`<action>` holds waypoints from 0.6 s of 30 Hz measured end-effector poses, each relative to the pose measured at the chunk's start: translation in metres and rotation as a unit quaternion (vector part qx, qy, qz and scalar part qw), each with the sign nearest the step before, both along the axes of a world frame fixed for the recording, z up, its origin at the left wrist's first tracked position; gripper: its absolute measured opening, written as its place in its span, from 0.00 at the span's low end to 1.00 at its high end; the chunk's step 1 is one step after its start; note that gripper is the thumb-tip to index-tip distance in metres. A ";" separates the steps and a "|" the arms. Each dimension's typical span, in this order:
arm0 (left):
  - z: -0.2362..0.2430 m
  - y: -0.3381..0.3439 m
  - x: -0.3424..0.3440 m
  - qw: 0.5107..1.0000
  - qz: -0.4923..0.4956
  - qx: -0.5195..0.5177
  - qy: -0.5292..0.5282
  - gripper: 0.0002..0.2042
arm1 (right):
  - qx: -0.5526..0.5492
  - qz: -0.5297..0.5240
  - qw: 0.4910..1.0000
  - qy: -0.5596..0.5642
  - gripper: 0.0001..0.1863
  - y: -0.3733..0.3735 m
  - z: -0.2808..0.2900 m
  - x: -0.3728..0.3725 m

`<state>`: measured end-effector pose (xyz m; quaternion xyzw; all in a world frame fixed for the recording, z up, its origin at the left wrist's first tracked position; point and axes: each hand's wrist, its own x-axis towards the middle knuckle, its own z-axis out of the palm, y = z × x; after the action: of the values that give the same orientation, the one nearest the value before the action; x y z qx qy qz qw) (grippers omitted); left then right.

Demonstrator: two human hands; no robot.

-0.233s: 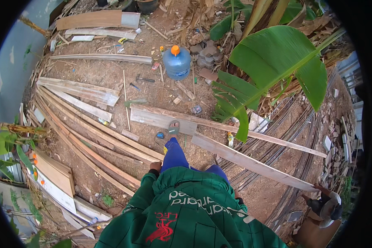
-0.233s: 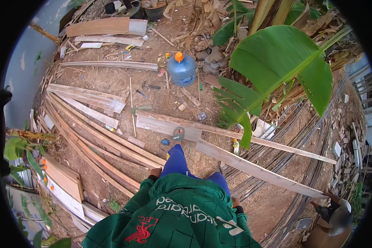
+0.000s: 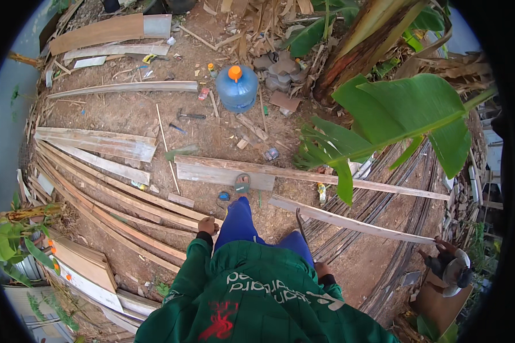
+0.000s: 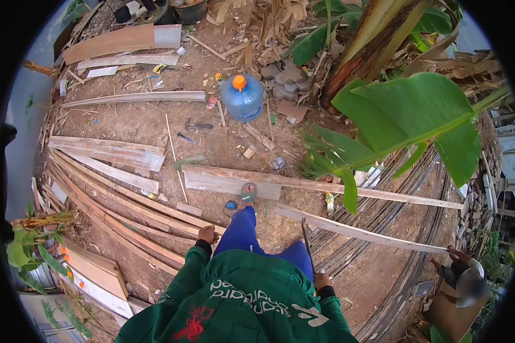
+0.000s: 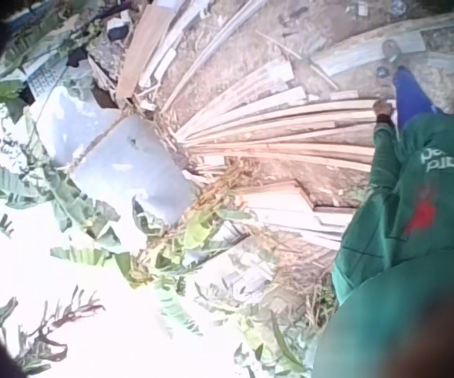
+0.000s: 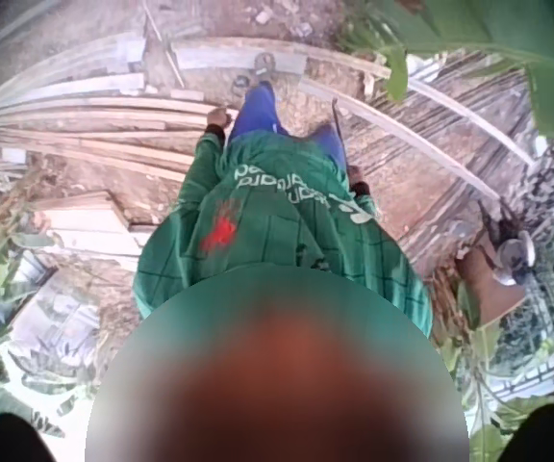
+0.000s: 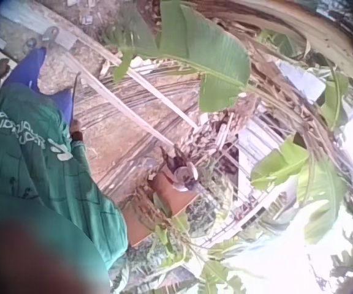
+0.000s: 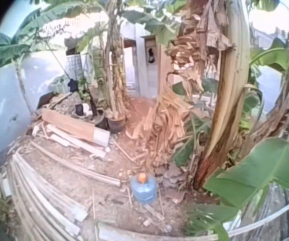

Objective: The person uses a long metal rod as a lever to break a long wooden plank over a support beam. They reposition the plank and repeat the leverage action to split it into shorter pieces.

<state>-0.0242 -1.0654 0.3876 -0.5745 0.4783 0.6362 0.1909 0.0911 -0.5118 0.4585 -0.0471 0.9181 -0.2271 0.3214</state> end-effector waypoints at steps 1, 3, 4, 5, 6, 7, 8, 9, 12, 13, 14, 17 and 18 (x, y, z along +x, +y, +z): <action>0.005 -0.014 -0.020 1.000 -0.024 -0.019 0.002 0.10 | 0.012 -0.109 0.993 -0.036 0.13 -0.023 0.020 -0.012; 0.007 -0.043 -0.066 0.998 -0.061 0.002 0.015 0.09 | -0.071 -0.428 0.872 -0.228 0.11 -0.067 0.056 -0.042; 0.006 -0.054 -0.084 0.996 -0.084 0.019 0.015 0.09 | -0.076 -0.467 0.847 -0.241 0.11 -0.085 0.078 -0.051; 0.003 -0.064 -0.102 0.995 -0.095 0.024 -0.024 0.08 | -0.084 -0.511 0.814 -0.263 0.11 -0.100 0.097 -0.065; -0.002 -0.071 -0.118 0.990 -0.138 0.003 -0.039 0.06 | -0.084 -0.555 0.778 -0.283 0.12 -0.114 0.115 -0.077; -0.008 -0.076 -0.133 0.991 -0.131 0.014 -0.023 0.06 | -0.092 -0.580 0.754 -0.293 0.13 -0.129 0.132 -0.088; -0.014 -0.078 -0.147 0.992 -0.118 0.026 -0.030 0.06 | -0.110 -0.594 0.743 -0.288 0.13 -0.142 0.145 -0.099; -0.023 -0.077 -0.158 0.992 -0.120 0.022 -0.017 0.06 | -0.107 -0.609 0.732 -0.285 0.13 -0.156 0.157 -0.108; -0.051 -0.061 -0.180 0.991 -0.131 0.024 -0.012 0.09 | -0.124 -0.641 0.700 -0.288 0.14 -0.191 0.180 -0.133; -0.060 -0.053 -0.185 0.989 -0.144 0.039 -0.002 0.12 | -0.137 -0.651 0.688 -0.290 0.14 -0.200 0.184 -0.141; -0.070 -0.045 -0.189 0.989 -0.140 0.047 -0.010 0.15 | -0.144 -0.662 0.673 -0.296 0.14 -0.208 0.185 -0.148; -0.094 -0.016 -0.198 0.978 -0.208 0.015 0.003 0.12 | -0.162 -0.674 0.645 -0.322 0.09 -0.224 0.181 -0.169; -0.098 -0.006 -0.200 0.951 -0.300 -0.064 0.033 0.15 | -0.164 -0.679 0.635 -0.331 0.08 -0.227 0.177 -0.175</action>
<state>-0.2244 -1.0717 0.2896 -0.3937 0.6746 0.5363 0.3198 -0.0839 -0.7384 0.6351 0.6157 0.4712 -0.5285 0.3459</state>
